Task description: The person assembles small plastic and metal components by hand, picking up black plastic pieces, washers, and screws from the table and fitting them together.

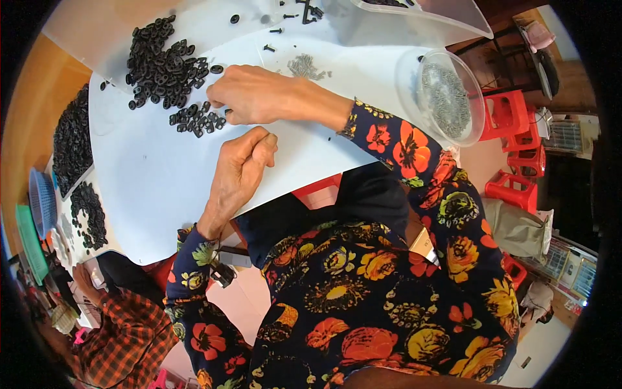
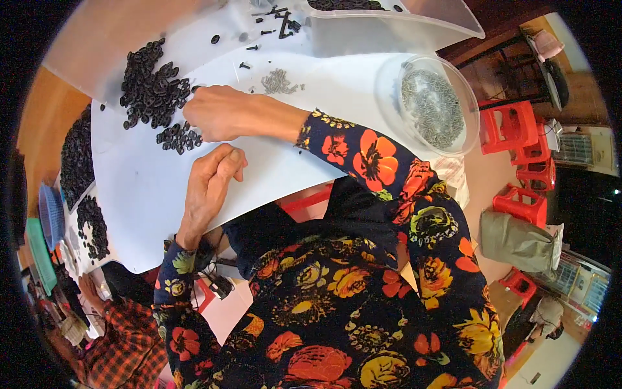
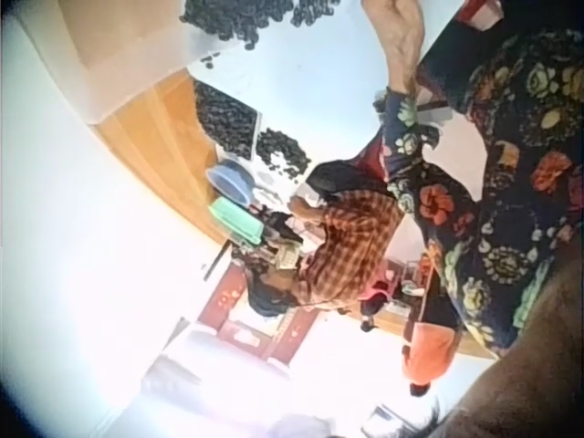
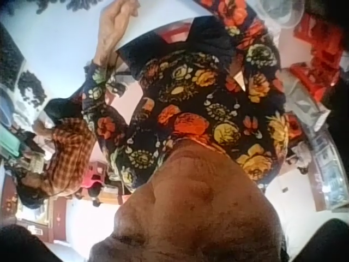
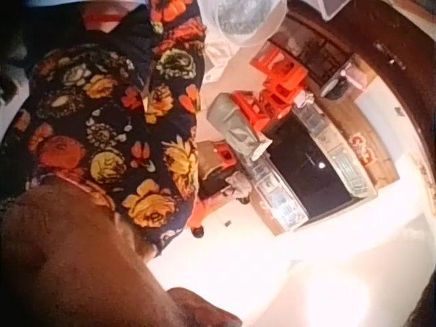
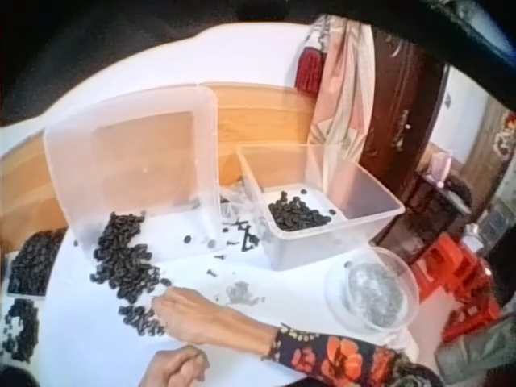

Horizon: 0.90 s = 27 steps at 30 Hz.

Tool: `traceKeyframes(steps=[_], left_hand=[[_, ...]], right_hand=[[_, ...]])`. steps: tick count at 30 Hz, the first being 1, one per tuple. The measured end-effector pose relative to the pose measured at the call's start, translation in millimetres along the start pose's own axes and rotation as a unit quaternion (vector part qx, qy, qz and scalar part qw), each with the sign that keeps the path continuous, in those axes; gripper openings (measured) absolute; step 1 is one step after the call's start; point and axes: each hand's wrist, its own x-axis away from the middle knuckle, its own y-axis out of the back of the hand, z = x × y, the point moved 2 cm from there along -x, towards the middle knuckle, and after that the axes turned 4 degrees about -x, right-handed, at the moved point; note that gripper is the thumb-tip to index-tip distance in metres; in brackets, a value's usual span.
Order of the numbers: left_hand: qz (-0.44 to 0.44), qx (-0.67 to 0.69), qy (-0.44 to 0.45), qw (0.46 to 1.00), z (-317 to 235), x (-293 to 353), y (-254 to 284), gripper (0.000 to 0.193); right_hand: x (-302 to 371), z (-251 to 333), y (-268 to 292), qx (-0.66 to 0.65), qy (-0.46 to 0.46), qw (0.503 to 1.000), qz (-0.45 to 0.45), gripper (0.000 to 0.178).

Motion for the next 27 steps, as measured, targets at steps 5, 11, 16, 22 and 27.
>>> traceKeyframes(steps=[5,11,16,22,27], left_hand=[[0.007,0.008,-0.003,1.000,8.8,-5.4,2.9,0.022],[-0.103,0.034,-0.013,0.994,17.5,-20.8,12.8,0.018],[-0.159,0.076,-0.027,0.984,16.9,-27.9,15.6,0.017],[-0.182,0.071,-0.024,0.980,9.1,-29.6,16.1,0.021],[-0.150,0.055,0.005,0.987,12.3,-33.5,22.3,0.023]], right_hand=[[25.1,-6.5,11.0,-0.154,-0.009,0.982,-0.112,0.012],[45.9,-19.5,14.5,-0.467,-0.133,0.860,-0.159,0.011],[53.9,-18.4,9.2,-0.494,-0.127,0.842,-0.175,0.013],[53.6,-14.8,4.7,-0.496,-0.125,0.832,-0.213,0.008],[51.4,-13.4,8.4,-0.461,-0.107,0.856,-0.209,0.008]])
